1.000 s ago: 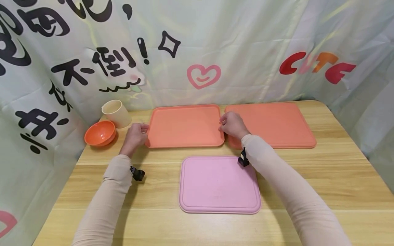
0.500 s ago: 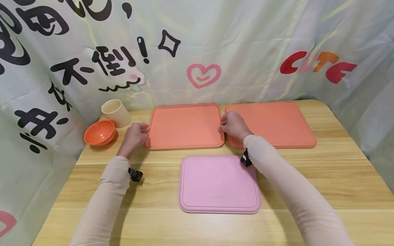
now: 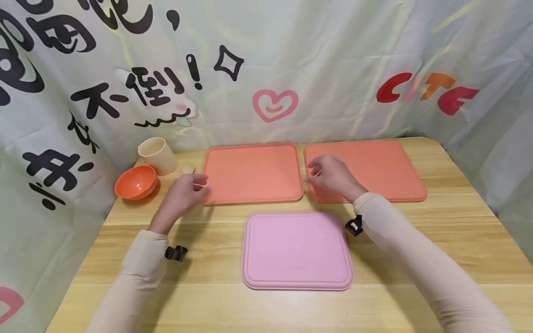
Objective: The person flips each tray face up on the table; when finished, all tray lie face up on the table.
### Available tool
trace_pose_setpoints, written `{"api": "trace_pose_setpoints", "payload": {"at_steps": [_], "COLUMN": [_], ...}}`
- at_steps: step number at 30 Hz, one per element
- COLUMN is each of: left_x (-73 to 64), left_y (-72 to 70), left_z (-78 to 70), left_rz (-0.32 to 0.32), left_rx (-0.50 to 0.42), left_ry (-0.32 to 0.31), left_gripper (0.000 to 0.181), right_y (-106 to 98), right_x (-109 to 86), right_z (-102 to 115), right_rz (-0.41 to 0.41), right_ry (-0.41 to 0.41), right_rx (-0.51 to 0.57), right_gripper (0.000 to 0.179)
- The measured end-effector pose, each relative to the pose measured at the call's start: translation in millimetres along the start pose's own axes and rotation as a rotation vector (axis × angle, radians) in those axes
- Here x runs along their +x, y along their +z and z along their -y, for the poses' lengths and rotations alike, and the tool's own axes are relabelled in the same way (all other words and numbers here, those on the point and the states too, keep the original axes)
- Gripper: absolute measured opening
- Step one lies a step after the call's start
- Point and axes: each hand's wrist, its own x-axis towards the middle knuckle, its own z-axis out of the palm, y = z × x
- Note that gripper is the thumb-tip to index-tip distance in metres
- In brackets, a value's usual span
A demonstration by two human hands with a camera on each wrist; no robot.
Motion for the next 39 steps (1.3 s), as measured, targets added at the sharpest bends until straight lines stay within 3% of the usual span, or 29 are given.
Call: {"api": "trace_pose_setpoints", "payload": {"at_steps": [9, 16, 21, 24, 30, 39], "left_x": [-29.2, -44.9, -52.3, -56.2, -62.3, -65.2], "left_y": [21.8, 48.8, 63.4, 70.4, 79.9, 89.9], "left_z": [-17.0, -19.4, -17.5, -16.8, -17.8, -23.8], "left_rz": [0.06, 0.136, 0.173, 0.18, 0.196, 0.181], "left_rx": [0.061, 0.041, 0.031, 0.021, 0.018, 0.021], "left_ry": [0.114, 0.103, 0.093, 0.085, 0.127, 0.171], "left_gripper": [0.042, 0.046, 0.049, 0.048, 0.019, 0.028], "right_y": [-8, -3, 2, 6, 15, 20], "right_x": [-47.1, -84.0, -104.0, -112.5, -123.1, -125.8], "right_z": [-13, -34, -46, -49, -50, -49], "right_rz": [0.004, 0.018, 0.075, 0.109, 0.145, 0.148], "right_ry": [-0.072, -0.051, -0.028, -0.023, 0.032, 0.008], "right_rx": [-0.042, -0.034, 0.013, 0.049, 0.102, 0.189], "right_gripper": [0.039, 0.046, 0.048, 0.046, 0.062, 0.066]}}
